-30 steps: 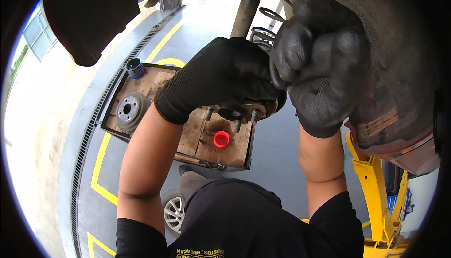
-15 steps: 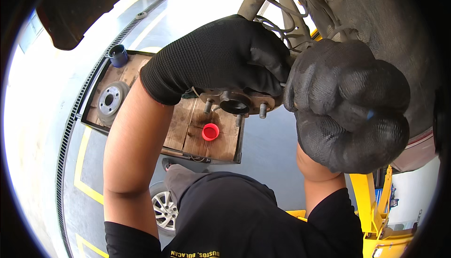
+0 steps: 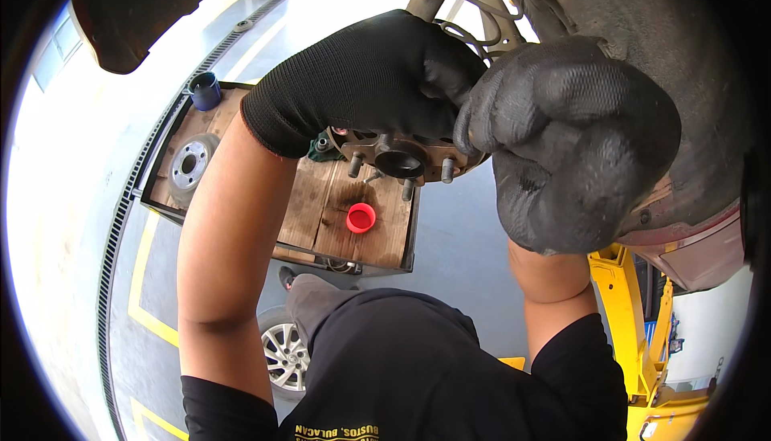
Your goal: The person cleans a brake drum with a spray, scrapes the rear brake assembly with a screwdriver, and sprays the assembly.
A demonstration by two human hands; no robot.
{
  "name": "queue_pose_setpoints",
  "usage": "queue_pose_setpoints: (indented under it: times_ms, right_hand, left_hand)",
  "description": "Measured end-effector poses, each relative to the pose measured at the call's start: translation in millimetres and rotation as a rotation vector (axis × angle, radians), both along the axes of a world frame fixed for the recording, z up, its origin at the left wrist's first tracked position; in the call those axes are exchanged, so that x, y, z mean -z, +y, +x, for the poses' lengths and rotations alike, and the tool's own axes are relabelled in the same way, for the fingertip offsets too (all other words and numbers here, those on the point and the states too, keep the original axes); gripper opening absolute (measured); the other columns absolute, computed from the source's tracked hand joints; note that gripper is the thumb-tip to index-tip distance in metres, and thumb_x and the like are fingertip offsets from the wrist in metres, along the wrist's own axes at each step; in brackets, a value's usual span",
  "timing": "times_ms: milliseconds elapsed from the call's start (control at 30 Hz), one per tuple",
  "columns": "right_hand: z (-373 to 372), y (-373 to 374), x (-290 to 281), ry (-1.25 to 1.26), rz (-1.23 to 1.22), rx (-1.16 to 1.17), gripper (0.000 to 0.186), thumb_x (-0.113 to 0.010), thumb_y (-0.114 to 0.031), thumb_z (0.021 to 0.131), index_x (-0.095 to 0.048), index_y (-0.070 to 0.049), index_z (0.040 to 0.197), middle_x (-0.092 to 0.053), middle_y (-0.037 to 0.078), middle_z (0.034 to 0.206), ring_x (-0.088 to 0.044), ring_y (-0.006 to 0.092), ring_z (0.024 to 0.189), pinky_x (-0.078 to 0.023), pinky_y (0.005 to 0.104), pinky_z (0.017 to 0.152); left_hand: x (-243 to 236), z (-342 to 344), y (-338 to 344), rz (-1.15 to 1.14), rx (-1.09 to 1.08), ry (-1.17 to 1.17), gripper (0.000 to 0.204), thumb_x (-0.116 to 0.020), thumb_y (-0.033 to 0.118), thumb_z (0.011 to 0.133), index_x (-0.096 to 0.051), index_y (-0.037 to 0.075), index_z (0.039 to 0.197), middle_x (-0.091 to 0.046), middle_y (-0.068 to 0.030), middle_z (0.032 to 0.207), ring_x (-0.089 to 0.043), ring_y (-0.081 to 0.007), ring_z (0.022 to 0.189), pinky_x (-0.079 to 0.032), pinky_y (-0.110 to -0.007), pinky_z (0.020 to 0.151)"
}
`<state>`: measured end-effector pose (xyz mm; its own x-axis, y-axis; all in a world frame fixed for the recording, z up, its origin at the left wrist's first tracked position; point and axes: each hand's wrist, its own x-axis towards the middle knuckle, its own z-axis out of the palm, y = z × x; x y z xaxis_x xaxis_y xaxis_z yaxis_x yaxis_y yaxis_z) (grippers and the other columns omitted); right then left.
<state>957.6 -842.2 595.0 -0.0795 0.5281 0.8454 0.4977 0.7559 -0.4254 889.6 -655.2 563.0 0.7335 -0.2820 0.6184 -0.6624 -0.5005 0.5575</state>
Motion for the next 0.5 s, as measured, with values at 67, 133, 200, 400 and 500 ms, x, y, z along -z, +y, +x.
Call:
queue_pose_setpoints:
  times_ms: [67,133,200,400,500]
  right_hand:
    - [4,3,-1,-0.006,-0.001,-0.003,0.048,-0.039,-0.047,0.107,-0.057,-0.002,0.106,-0.055,0.009,0.075,-0.052,0.0181,0.055,-0.047,0.032,0.048]
    - [6,4,-2,-0.007,-0.003,-0.003,0.048,-0.038,-0.046,0.108,-0.057,-0.002,0.104,-0.054,0.009,0.074,-0.051,0.018,0.054,-0.047,0.0318,0.048]
    - [6,5,-5,-0.014,-0.004,0.001,0.048,-0.037,-0.045,0.109,-0.056,-0.001,0.103,-0.053,0.009,0.072,-0.051,0.0179,0.053,-0.046,0.0316,0.047]
    - [13,8,-9,-0.016,0.04,0.075,0.05,-0.034,-0.044,0.11,-0.055,-0.001,0.095,-0.05,0.008,0.066,-0.047,0.0162,0.048,-0.043,0.03,0.043]
    - [20,10,-10,0.016,-0.025,0.074,0.052,-0.033,-0.046,0.11,-0.055,-0.003,0.091,-0.05,0.008,0.065,-0.046,0.0156,0.047,-0.043,0.0297,0.043]
  left_hand:
    - [4,1,-1,-0.011,-0.017,-0.096,0.027,-0.081,0.013,0.075,-0.076,0.004,0.1,-0.074,-0.0119,0.095,-0.072,-0.0248,0.084,-0.057,-0.035,0.082]
    - [6,2,-2,-0.003,-0.043,-0.155,0.026,-0.081,0.013,0.075,-0.076,0.004,0.099,-0.074,-0.0115,0.093,-0.071,-0.0245,0.083,-0.057,-0.035,0.081]
    - [7,4,-4,0.014,-0.071,-0.176,0.025,-0.081,0.013,0.074,-0.076,0.004,0.097,-0.074,-0.011,0.092,-0.071,-0.0245,0.082,-0.057,-0.035,0.08]
    - [1,4,-1,0.117,-0.059,-0.055,0.035,-0.087,0.01,0.076,-0.073,0.0,0.107,-0.075,-0.0126,0.105,-0.072,-0.0197,0.092,-0.056,-0.034,0.086]
    - [3,3,-4,0.045,-0.094,-0.05,0.025,-0.085,0.008,0.076,-0.075,0.001,0.099,-0.075,-0.0127,0.098,-0.072,-0.0192,0.085,-0.056,-0.033,0.08]
